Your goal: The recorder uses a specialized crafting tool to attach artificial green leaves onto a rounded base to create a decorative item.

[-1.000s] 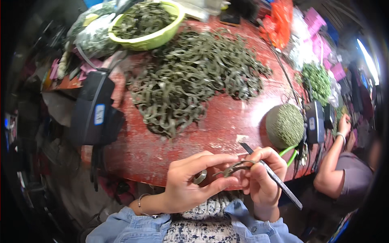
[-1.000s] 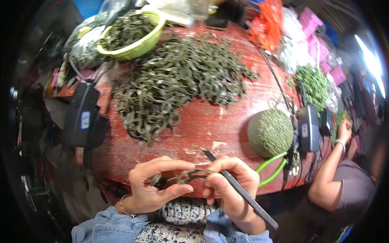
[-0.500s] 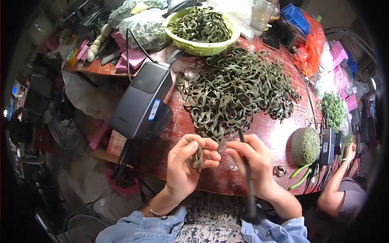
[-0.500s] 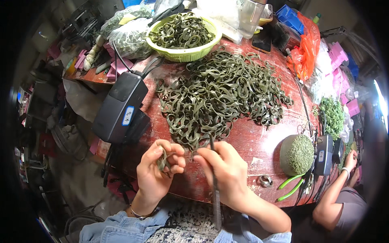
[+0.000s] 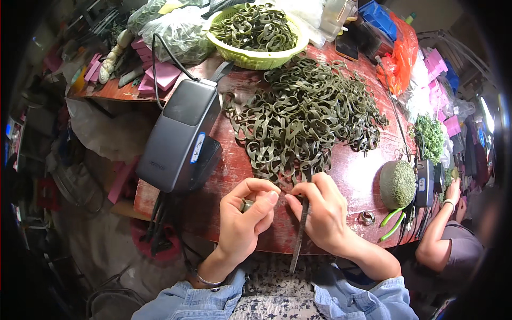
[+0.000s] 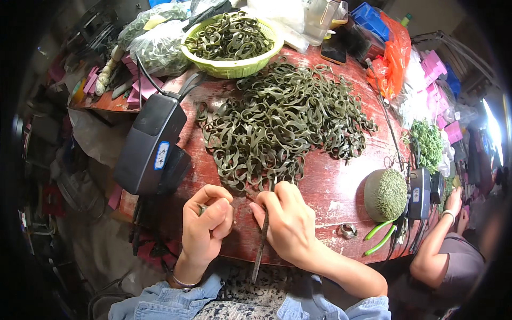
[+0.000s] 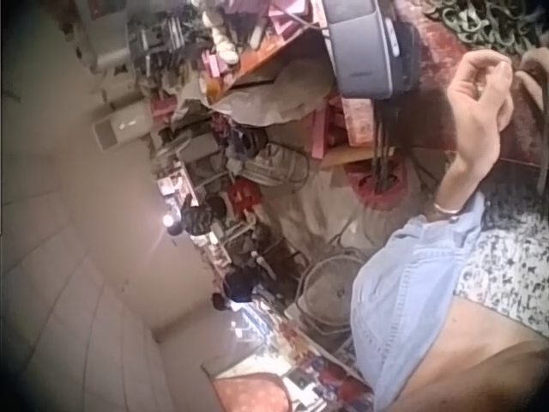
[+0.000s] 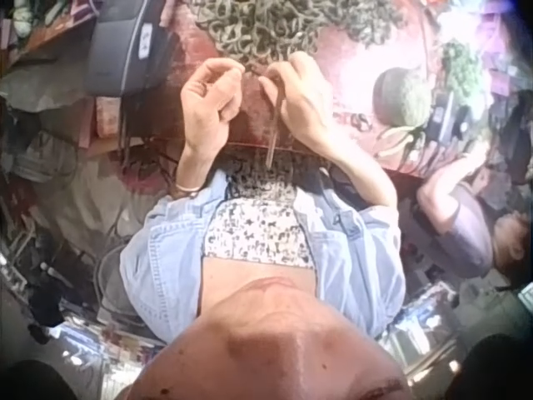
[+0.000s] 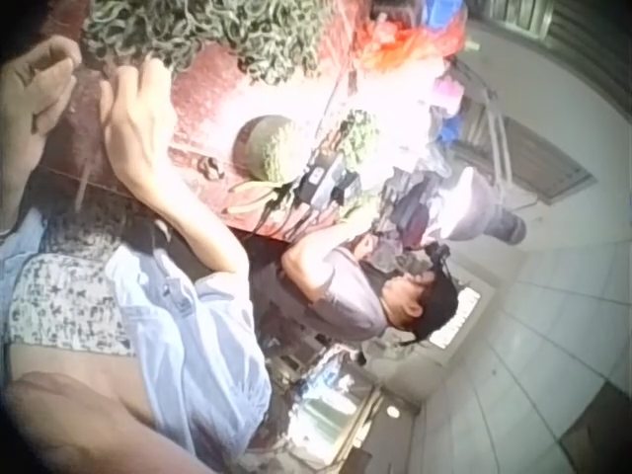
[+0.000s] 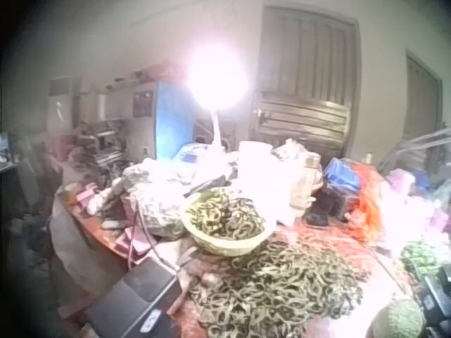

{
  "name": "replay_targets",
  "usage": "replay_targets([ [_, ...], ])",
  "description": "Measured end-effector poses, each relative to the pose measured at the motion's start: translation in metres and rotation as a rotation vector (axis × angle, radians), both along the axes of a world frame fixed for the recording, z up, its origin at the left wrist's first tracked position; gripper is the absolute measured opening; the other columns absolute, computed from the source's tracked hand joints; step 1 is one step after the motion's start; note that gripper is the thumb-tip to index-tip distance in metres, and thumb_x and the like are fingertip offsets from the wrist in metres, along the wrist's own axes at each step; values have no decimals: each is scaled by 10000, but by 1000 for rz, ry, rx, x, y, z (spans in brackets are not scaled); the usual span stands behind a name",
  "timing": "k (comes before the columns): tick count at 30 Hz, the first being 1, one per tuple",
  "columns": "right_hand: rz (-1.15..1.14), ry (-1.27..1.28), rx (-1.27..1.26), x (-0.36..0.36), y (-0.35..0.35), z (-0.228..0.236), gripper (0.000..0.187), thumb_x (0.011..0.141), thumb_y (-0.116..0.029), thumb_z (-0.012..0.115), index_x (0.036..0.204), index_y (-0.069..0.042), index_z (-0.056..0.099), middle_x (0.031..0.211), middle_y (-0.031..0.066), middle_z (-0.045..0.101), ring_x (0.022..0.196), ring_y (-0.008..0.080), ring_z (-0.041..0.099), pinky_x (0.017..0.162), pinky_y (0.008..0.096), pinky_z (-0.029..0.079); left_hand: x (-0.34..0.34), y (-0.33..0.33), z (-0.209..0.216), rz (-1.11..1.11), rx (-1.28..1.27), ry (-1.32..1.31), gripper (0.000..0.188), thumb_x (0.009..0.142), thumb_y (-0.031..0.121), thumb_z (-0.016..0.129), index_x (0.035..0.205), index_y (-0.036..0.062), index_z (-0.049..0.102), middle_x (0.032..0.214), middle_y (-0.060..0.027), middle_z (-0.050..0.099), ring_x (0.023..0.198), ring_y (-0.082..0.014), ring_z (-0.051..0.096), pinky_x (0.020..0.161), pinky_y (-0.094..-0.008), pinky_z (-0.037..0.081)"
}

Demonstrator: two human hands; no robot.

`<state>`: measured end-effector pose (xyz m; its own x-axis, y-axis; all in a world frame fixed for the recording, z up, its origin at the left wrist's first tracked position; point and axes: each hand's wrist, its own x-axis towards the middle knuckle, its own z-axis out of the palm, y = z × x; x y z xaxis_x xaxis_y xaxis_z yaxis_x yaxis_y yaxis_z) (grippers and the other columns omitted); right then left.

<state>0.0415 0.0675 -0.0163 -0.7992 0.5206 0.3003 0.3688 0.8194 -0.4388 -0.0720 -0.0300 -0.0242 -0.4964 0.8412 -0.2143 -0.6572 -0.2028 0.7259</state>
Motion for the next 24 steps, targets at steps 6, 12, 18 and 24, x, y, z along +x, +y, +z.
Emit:
replay_targets([
  [6,-226,-70,83,2,0,-4,190,688,-160,671,760,-45,539,717,92,449,682,254,494,514,333,412,9,3,-1,-15,-98,319,78,785,14,571,859,-4,587,712,15,551,600,-18,464,548,-158,371],
  [12,-182,112,-158,7,-3,-7,196,673,-102,687,762,-16,535,670,78,450,574,224,484,497,314,391,13,1,0,40,-152,376,103,772,17,590,874,-1,593,767,-7,572,665,-30,488,618,-168,390],
  [18,15,362,-920,34,-14,27,158,710,-72,685,811,-1,587,724,35,524,619,95,475,537,219,375,18,0,14,-7,-83,583,188,807,62,565,949,-60,562,668,-19,484,454,-13,392,390,-162,262],
  [24,39,427,-952,46,-15,34,191,685,-61,705,838,-3,607,741,64,548,650,114,523,559,224,411,28,2,25,-124,-41,481,243,810,155,596,880,-77,579,666,-38,503,444,-18,402,379,-169,255],
])
